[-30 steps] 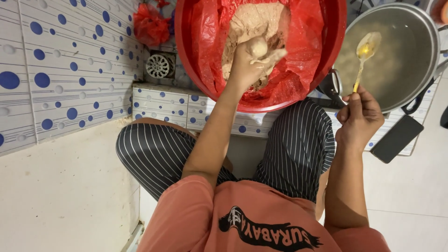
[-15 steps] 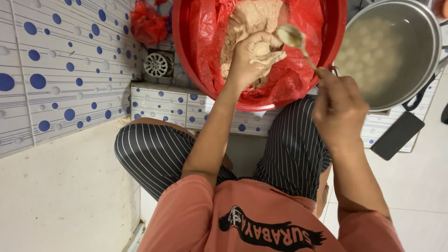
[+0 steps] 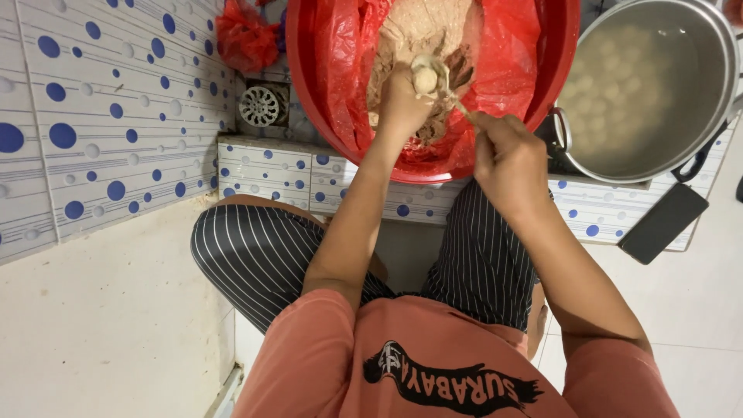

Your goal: The person is forming meatballs from a large mass of dough by squeezing it through their hand and scooping the resulting ball into a pot of water with a spoon.

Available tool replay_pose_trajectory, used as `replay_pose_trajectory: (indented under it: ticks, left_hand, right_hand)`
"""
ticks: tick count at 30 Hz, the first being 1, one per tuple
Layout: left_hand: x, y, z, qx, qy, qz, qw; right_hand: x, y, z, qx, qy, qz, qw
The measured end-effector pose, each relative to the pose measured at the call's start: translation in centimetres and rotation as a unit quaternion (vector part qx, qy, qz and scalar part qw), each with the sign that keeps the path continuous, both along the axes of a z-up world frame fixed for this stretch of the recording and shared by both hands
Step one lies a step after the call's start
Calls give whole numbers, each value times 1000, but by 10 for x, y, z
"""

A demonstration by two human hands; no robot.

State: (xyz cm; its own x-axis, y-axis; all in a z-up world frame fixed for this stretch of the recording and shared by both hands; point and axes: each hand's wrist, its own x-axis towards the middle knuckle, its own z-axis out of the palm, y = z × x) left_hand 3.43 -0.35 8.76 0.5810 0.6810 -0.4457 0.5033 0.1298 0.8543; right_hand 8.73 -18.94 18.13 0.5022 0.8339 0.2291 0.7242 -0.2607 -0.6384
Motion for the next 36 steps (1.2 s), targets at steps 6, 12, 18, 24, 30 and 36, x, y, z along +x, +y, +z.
replay_pose_trajectory:
  ticks: [6,12,18,24,30,36]
  left_hand:
    - [-1,5,-65,308,99,-181,929]
    - [12,19,-131,453,168,-316,817]
    - [2,11,-143,524,192,-438,705]
    - [20,22,-199,335,334,-516,714]
    - [19,26,-90,292,309,-530,734]
    - [-21,12,26,-60,-127,-205,969]
  right_hand:
    - [16,-24,-5,-56,432,-179,882]
    - [61,-115,-21,57,339,-308,887]
    - [150,-208,-119,-70,-49,-342,936]
    - [178,-202,-156,52,8,-414,909]
    - [115,-197,-95,211,188,-420,862]
    - [-8,-157,-49,178,325,-361,856]
